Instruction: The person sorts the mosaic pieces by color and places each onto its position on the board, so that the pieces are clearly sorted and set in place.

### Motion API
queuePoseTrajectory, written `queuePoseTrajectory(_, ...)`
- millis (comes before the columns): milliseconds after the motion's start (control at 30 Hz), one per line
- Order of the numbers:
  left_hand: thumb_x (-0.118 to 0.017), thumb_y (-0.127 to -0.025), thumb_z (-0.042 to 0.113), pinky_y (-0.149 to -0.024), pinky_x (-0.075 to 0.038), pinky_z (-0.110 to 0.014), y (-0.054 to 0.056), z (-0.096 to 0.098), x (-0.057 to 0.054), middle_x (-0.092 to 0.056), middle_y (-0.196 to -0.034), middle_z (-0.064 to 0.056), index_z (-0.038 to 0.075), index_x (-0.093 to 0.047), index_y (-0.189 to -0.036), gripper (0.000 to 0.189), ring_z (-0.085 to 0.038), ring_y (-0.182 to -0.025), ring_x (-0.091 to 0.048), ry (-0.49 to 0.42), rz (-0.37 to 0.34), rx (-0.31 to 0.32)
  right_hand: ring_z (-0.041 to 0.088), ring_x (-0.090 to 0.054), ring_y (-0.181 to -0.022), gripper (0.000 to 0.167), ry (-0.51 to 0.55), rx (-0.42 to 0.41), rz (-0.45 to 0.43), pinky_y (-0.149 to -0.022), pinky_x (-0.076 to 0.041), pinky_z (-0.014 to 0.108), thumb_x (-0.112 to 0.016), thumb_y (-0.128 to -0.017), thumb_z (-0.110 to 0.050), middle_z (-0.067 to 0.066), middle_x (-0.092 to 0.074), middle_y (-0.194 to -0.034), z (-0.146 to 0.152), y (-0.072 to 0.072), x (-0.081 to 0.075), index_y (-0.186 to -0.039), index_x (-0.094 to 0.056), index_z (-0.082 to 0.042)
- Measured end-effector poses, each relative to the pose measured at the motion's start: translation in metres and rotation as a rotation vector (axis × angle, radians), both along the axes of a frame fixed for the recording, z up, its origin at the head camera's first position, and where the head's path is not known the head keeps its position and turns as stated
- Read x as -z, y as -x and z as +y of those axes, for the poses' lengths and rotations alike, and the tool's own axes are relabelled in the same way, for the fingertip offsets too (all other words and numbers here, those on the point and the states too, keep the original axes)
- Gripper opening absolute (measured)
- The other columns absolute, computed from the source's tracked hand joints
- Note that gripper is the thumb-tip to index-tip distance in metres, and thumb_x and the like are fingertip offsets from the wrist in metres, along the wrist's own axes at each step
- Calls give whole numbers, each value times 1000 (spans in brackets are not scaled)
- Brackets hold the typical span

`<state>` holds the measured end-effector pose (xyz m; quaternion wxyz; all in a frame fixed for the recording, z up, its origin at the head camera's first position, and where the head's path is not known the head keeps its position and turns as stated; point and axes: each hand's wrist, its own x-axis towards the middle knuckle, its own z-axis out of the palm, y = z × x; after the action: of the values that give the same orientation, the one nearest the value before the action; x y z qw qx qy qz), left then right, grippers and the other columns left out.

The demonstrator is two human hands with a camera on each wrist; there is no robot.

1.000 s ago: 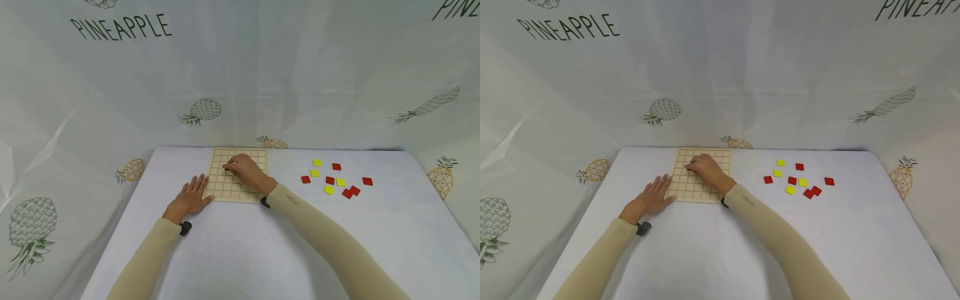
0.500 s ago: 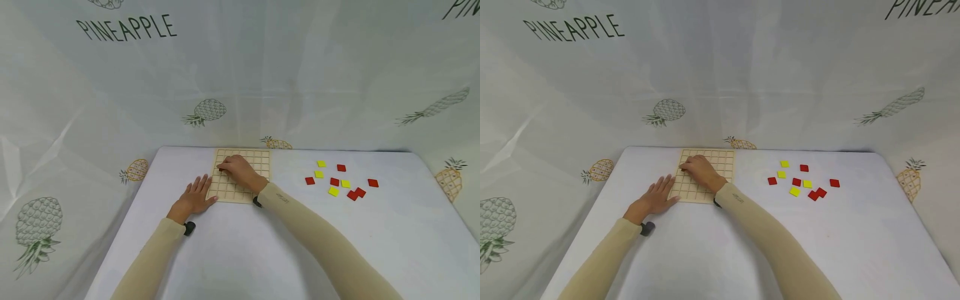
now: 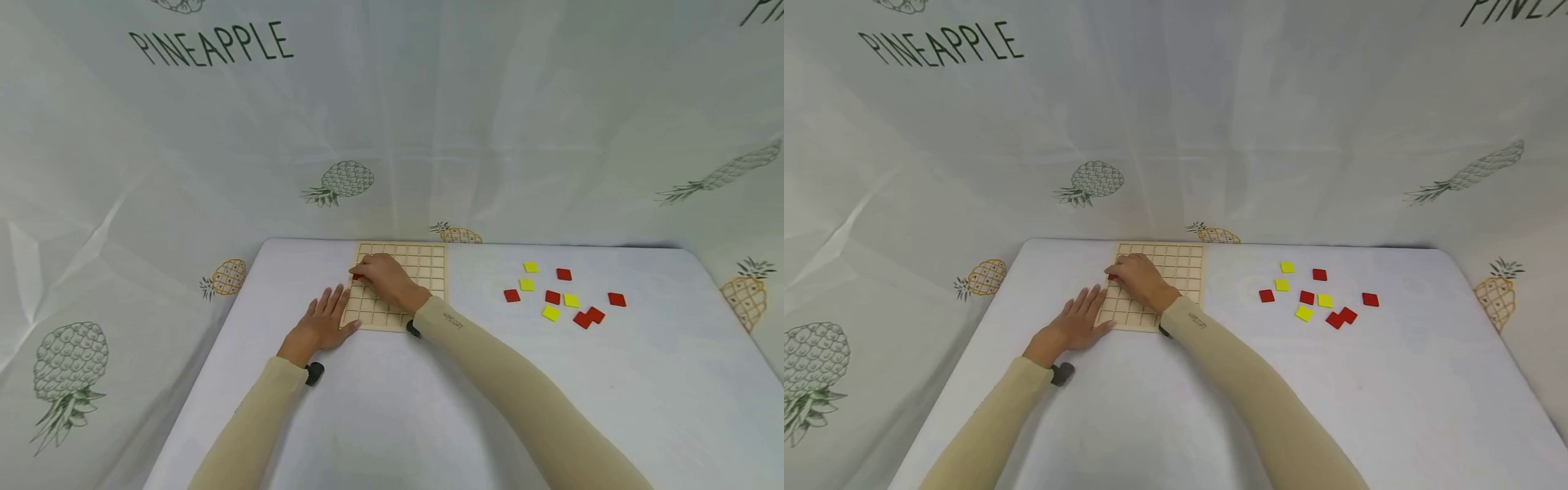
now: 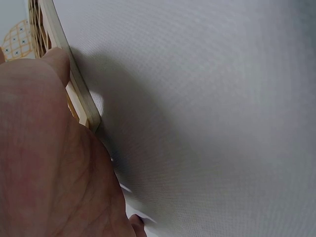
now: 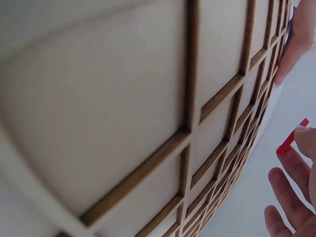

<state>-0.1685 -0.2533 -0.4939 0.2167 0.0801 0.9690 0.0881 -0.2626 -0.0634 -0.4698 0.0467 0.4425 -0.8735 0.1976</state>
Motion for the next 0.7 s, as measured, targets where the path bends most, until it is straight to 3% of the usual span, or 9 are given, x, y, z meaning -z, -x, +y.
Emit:
queuePoseTrajectory(167, -38, -112, 57, -130, -4, -60, 1, -1, 4, 8, -178, -15, 6, 2, -170, 87, -39, -164, 7, -5, 5, -6, 27, -70, -113, 28, -3, 2, 6, -110, -50, 43, -68, -105, -15, 8, -75, -120, -5, 1, 1, -132, -75, -9)
queuePoseTrajectory(700, -37, -111, 58, -131, -4, -59, -1, 1, 2, 6, -178, -15, 8, -1, -171, 86, -38, -164, 6, -11, 23, -12, 25, -71, -113, 28, -101, 19, 2, -109, -51, 41, -69, -104, -14, 7, -76, -120, -13, 5, 3, -131, -75, -11)
